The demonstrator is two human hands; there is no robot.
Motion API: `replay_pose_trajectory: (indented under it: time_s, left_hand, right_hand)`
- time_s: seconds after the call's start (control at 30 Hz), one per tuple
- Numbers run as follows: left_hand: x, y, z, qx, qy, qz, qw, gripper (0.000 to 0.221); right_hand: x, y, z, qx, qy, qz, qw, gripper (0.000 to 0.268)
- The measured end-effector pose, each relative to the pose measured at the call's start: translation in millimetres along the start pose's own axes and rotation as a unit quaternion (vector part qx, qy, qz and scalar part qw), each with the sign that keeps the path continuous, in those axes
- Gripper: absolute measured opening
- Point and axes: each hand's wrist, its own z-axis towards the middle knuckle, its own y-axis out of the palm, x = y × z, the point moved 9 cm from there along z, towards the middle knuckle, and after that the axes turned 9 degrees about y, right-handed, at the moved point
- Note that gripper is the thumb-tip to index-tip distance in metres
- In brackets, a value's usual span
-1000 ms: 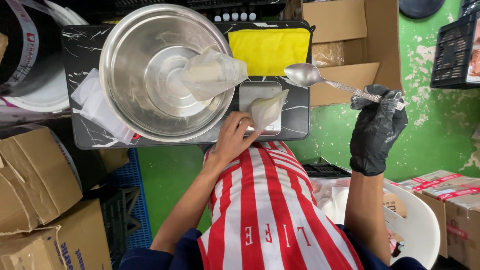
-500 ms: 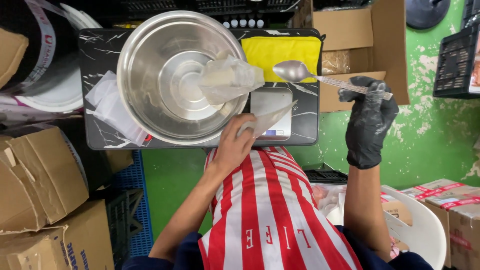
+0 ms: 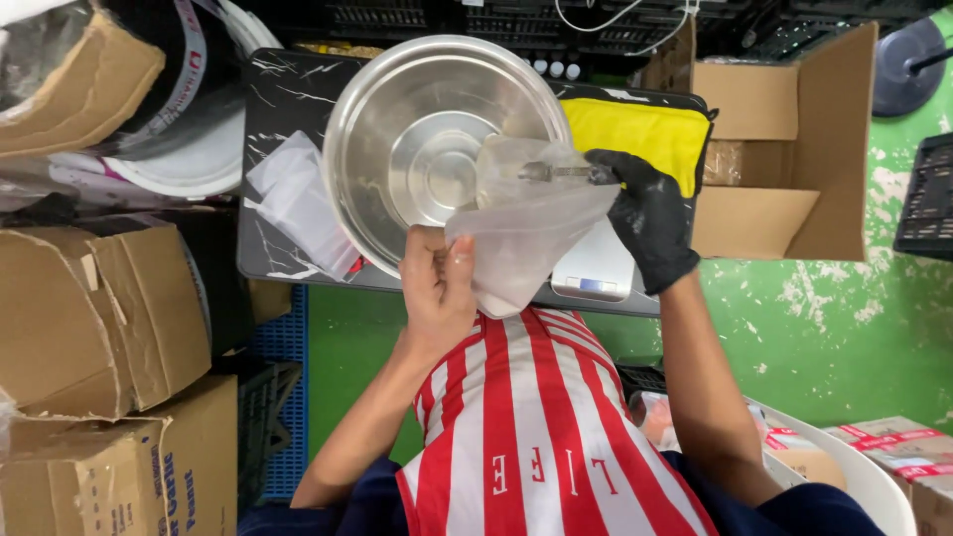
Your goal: Bagging and weighing white powder from a large bowl into small plastic bags using a spoon and a digital scale.
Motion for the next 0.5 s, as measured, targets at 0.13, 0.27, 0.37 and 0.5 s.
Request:
replay_pose_trajectory:
  time_s: [0.13, 0.27, 0.37, 0.5]
  left_hand:
    - [-13, -10, 22, -0.012, -0.043, -0.063, 0.997, 0.02]
    - [-29, -16, 35, -0.046, -0.067, -0.104, 0.991, 0.021]
    - [-46, -25, 38, -0.089, -0.064, -0.099, 0.989, 0.022]
    - [-54, -42, 52, -0.128, -0.055, -0.073, 0.988, 0.019]
  right_hand:
    - [-50, -12, -14, 0.005, -0.073, -0.063, 0.995, 0.03]
    - [-82, 21, -25, -0.106, -0.021, 0.044, 0.993, 0.042]
    - [-69, 48, -27, -0.13, -0.029, 0.018, 0.991, 0.03]
    - [-74, 69, -27, -0.078, -0.052, 0.028, 0.995, 0.02]
